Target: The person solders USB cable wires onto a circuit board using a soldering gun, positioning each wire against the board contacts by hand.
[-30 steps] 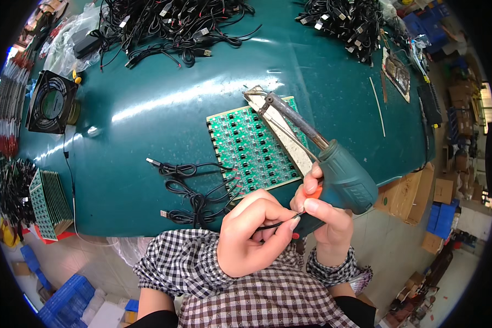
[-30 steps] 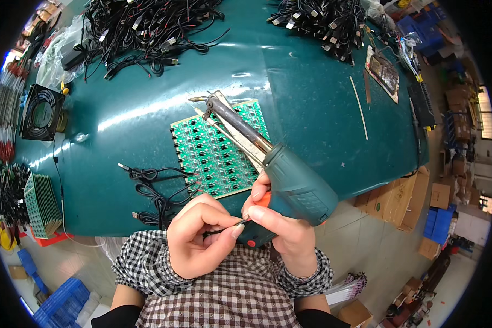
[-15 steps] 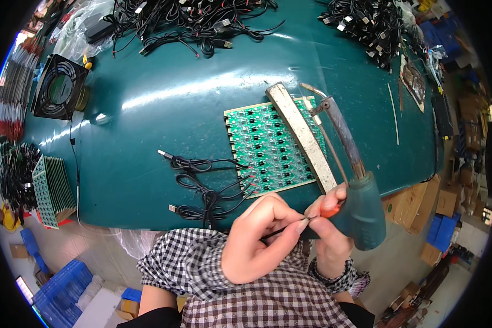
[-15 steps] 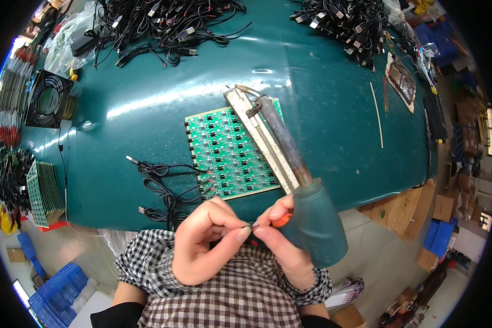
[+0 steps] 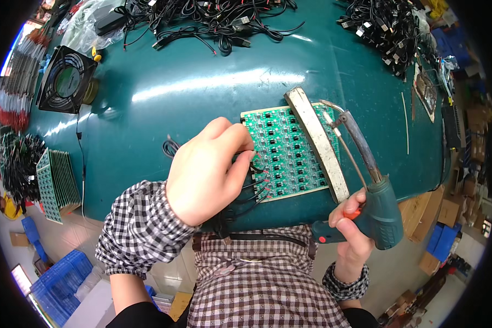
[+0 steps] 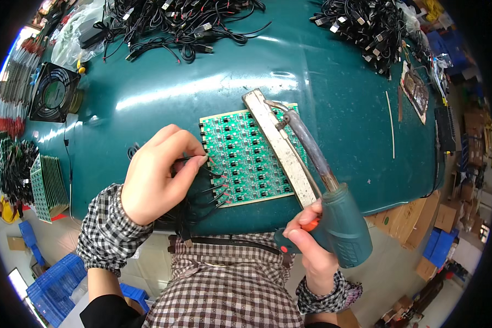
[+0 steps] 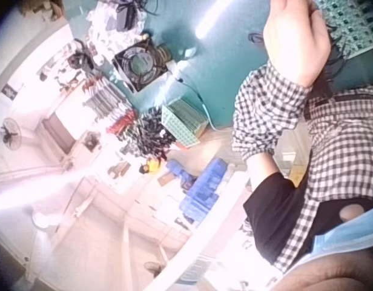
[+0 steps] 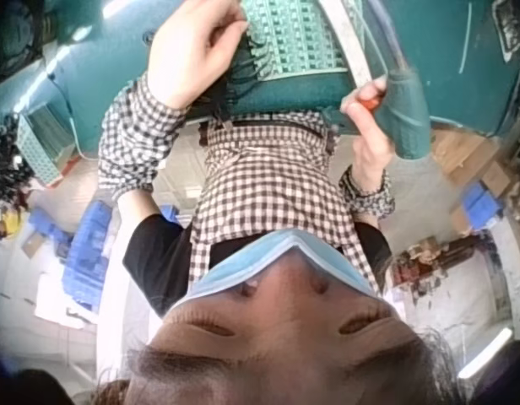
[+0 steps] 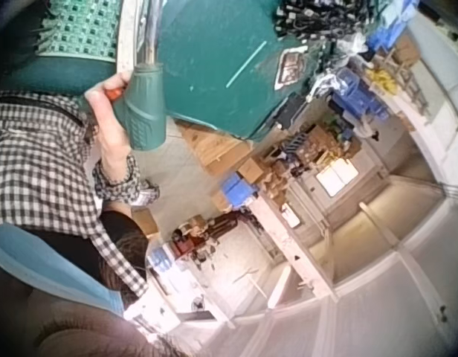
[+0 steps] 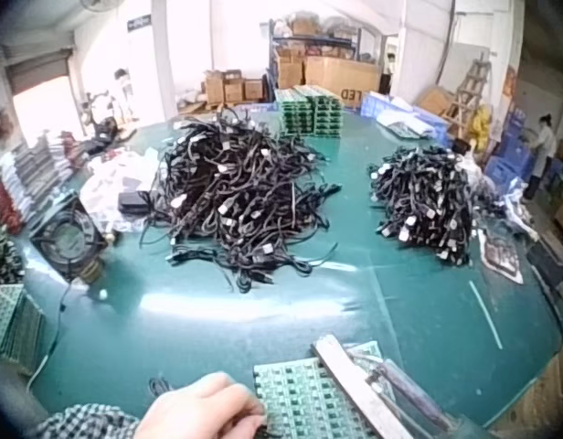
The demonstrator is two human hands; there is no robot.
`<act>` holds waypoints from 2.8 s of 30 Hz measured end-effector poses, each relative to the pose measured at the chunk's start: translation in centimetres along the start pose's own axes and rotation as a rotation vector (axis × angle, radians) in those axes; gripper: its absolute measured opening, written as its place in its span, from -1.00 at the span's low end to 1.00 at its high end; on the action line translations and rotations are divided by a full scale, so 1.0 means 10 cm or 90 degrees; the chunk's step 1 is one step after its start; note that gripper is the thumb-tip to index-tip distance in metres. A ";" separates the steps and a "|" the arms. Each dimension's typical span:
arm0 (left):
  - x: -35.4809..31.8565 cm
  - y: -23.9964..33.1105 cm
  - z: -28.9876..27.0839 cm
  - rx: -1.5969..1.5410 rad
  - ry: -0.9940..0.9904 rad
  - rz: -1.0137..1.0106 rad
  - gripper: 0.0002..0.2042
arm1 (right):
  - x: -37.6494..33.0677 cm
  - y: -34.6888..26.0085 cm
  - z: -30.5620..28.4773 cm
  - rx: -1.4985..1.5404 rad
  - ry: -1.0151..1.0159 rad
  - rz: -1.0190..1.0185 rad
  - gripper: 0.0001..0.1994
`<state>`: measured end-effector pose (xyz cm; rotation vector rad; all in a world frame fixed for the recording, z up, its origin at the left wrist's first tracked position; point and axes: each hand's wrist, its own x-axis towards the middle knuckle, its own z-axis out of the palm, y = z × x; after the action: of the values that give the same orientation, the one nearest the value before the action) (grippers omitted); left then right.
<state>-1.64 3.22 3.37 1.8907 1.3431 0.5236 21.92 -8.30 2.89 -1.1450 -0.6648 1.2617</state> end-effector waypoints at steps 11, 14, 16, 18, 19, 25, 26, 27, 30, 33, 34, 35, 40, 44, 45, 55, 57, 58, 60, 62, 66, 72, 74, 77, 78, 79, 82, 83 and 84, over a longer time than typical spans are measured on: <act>0.05 -0.11 0.13 -0.039 -0.036 -0.025 -0.93 | 0.03 0.01 -0.09 -0.011 0.028 0.028 -0.56; 0.10 -0.11 0.17 -0.048 -0.035 -0.024 -0.93 | 0.03 -0.01 -0.11 -0.016 0.028 0.034 -0.58; 0.13 -0.11 0.19 -0.056 -0.039 -0.032 -0.93 | 0.02 -0.02 -0.13 -0.094 0.028 0.045 -0.58; 0.14 -0.12 0.21 -0.063 -0.044 -0.039 -0.93 | 0.02 -0.03 -0.13 -0.096 0.027 0.051 -0.58; 0.15 -0.14 0.22 -0.084 -0.051 -0.065 -0.93 | 0.01 -0.04 -0.14 -0.098 0.025 0.055 -0.58; 0.18 -0.17 0.23 -0.126 -0.092 -0.121 -0.92 | -0.03 -0.05 -0.16 -0.096 0.027 0.072 -0.55; 0.18 -0.18 0.23 -0.130 -0.094 -0.115 -0.92 | -0.03 -0.06 -0.16 -0.096 0.027 0.073 -0.55; 0.18 -0.17 0.22 -0.130 -0.094 -0.115 -0.92 | -0.03 -0.07 -0.16 -0.100 0.030 0.070 -0.55; 0.21 -0.15 0.18 -0.110 -0.110 -0.109 -0.92 | -0.04 -0.07 -0.17 -0.108 0.037 0.073 -0.53; 0.21 -0.17 0.16 -0.090 -0.135 -0.105 -0.92 | -0.06 -0.07 -0.20 -0.111 0.039 0.085 -0.53; 0.21 -0.18 0.18 -0.131 -0.124 -0.127 -0.92 | -0.07 -0.07 -0.22 -0.107 0.037 0.093 -0.52; 0.21 -0.19 0.19 -0.172 -0.111 -0.148 -0.92 | -0.07 -0.06 -0.22 -0.106 0.037 0.094 -0.52; 0.23 -0.21 0.19 -0.184 -0.140 -0.151 -0.93 | -0.11 -0.05 -0.18 -0.138 0.086 0.099 -0.48; 0.23 -0.17 0.16 -0.124 -0.145 -0.123 -0.95 | -0.10 -0.06 -0.27 -0.159 0.014 0.111 -0.46; 0.23 -0.18 0.16 -0.124 -0.145 -0.123 -0.95 | -0.11 -0.08 -0.28 -0.166 -0.002 0.131 -0.46; 0.24 -0.18 0.21 -0.140 -0.109 -0.123 -0.95 | -0.14 -0.07 -0.28 -0.162 -0.004 0.130 -0.45; 0.24 -0.18 0.21 -0.110 -0.092 -0.102 -0.94 | -0.17 -0.05 -0.31 -0.159 -0.006 0.132 -0.45; 0.25 -0.17 0.21 -0.100 -0.098 -0.098 -0.94 | -0.18 -0.04 -0.33 -0.155 -0.009 0.133 -0.45; 0.26 -0.15 0.19 -0.091 -0.105 -0.093 -0.94 | -0.20 -0.04 -0.33 -0.160 -0.009 0.133 -0.45; 0.28 -0.13 0.17 -0.082 -0.133 -0.086 -0.93 | -0.20 -0.04 -0.30 -0.165 -0.010 0.135 -0.45; 0.31 -0.14 0.18 -0.065 -0.146 -0.054 -0.93 | -0.22 -0.04 -0.31 -0.177 -0.009 0.142 -0.52; 0.34 -0.16 0.17 -0.031 -0.148 -0.030 -0.92 | -0.23 -0.08 -0.38 -0.128 -0.036 0.220 -0.52; 0.35 -0.18 0.18 -0.017 -0.148 -0.011 -0.93 | -0.24 -0.08 -0.34 -0.126 -0.027 0.226 -0.51; 0.37 -0.20 0.19 -0.018 -0.150 0.002 -0.93 | -0.25 -0.07 -0.27 -0.125 0.011 0.198 -0.49; 0.38 -0.20 0.19 -0.019 -0.151 0.002 -0.93 | -0.27 -0.05 -0.34 -0.178 -0.016 0.189 -0.49; 0.38 -0.19 0.18 -0.012 -0.151 0.008 -0.93 | -0.28 -0.04 -0.37 -0.230 -0.046 0.179 -0.49; 0.38 -0.19 0.17 0.002 -0.151 0.017 -0.93 | -0.25 -0.09 -0.33 -0.292 -0.072 0.166 -0.52; 0.39 -0.19 0.17 0.010 -0.151 0.021 -0.93 | -0.24 -0.10 -0.32 -0.292 -0.071 0.166 -0.52; 0.39 -0.19 0.17 0.010 -0.152 0.021 -0.93 | -0.22 -0.10 -0.30 -0.315 -0.079 0.147 -0.54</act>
<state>-0.22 6.59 0.45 1.9234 1.1646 0.2923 24.50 -11.17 3.18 -1.5919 -0.9972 1.4126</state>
